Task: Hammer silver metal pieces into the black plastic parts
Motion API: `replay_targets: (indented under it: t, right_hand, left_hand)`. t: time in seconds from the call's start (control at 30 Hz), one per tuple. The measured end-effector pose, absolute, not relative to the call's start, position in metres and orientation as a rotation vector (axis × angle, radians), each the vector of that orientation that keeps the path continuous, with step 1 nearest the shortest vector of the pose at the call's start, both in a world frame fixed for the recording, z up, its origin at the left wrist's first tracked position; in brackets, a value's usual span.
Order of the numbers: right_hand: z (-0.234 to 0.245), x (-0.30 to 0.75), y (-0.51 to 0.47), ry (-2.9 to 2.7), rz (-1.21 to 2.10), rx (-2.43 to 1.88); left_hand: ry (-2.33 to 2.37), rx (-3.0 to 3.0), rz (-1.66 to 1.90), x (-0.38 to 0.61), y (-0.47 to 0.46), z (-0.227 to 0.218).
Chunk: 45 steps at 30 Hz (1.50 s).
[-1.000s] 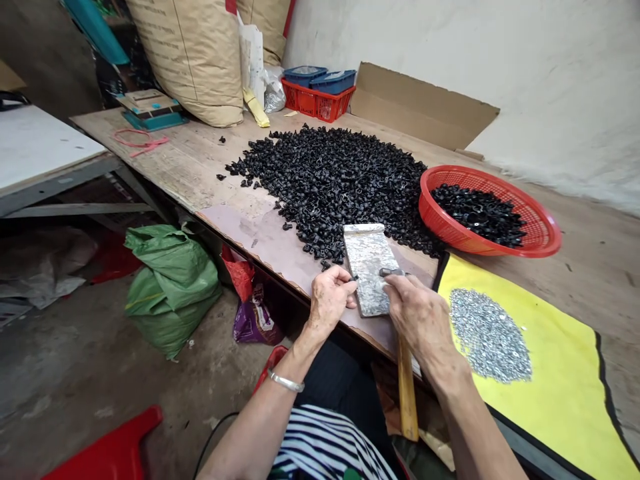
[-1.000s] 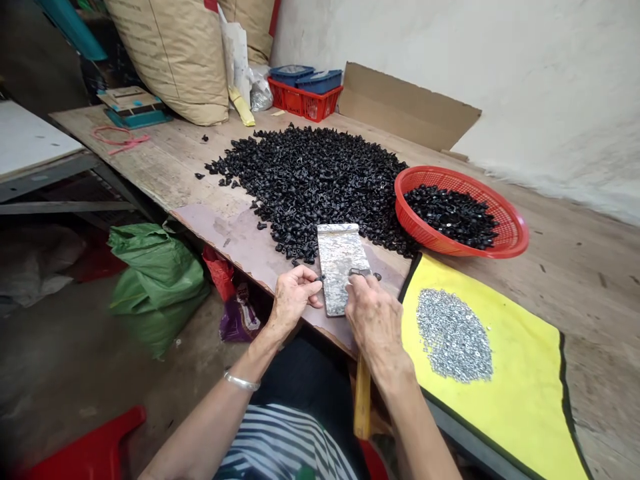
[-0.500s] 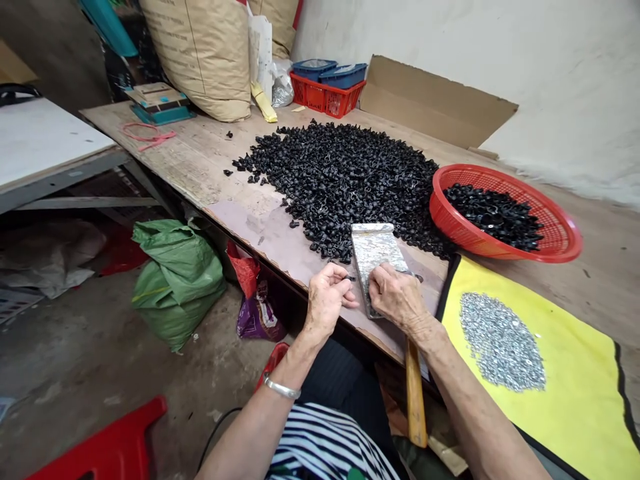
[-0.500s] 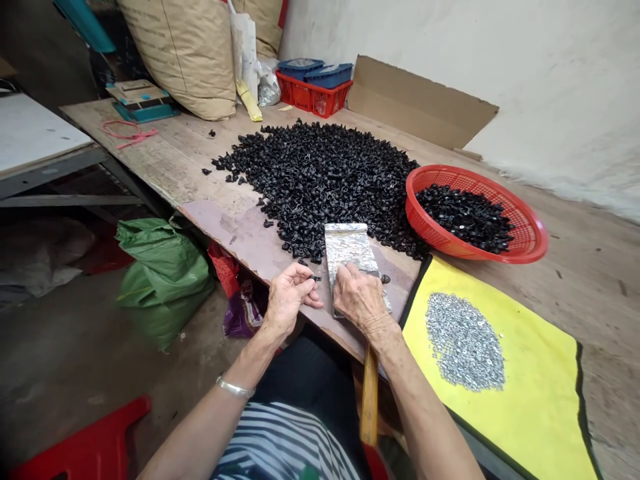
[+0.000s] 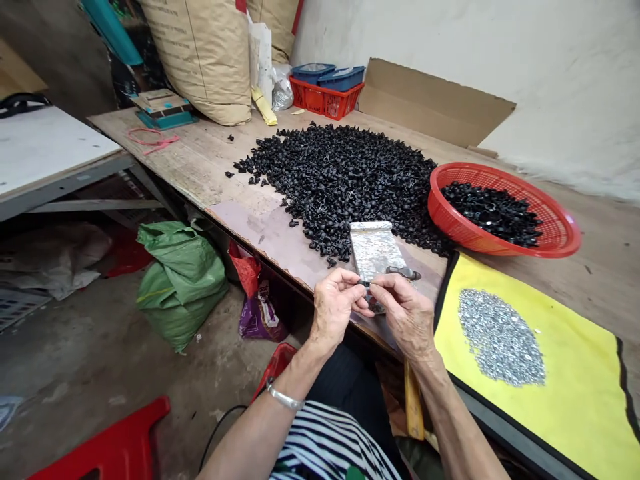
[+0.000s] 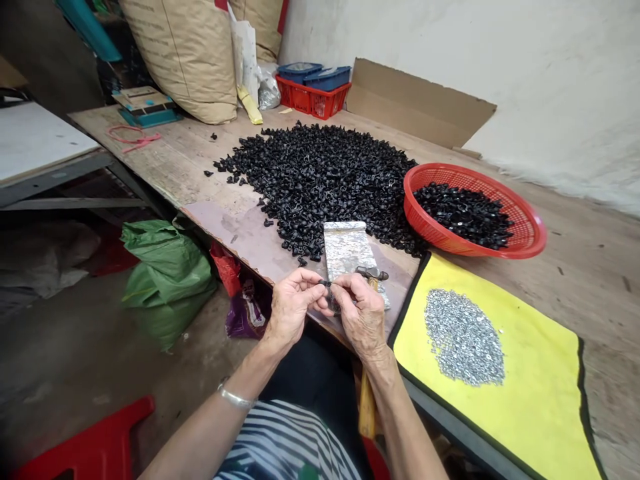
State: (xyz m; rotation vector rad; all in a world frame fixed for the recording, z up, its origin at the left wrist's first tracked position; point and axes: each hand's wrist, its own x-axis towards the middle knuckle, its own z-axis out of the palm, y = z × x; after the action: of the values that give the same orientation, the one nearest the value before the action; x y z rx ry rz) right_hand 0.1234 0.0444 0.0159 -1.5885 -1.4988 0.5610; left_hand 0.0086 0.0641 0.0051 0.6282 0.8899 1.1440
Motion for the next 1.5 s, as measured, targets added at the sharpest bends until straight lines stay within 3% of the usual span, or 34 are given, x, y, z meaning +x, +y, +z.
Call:
replay_targets:
  t: [1.03, 1.5]
  right_hand:
    - [0.010, 0.143, 0.048, -0.843, 1.401, -1.282]
    - [0.019, 0.139, 0.039, -0.678, 1.486, -1.290]
  left_hand:
    - [0.919, 0.636, 1.067, 0.019, 0.053, 0.007]
    - [0.851, 0.665, 1.027, 0.017, 0.047, 0.002]
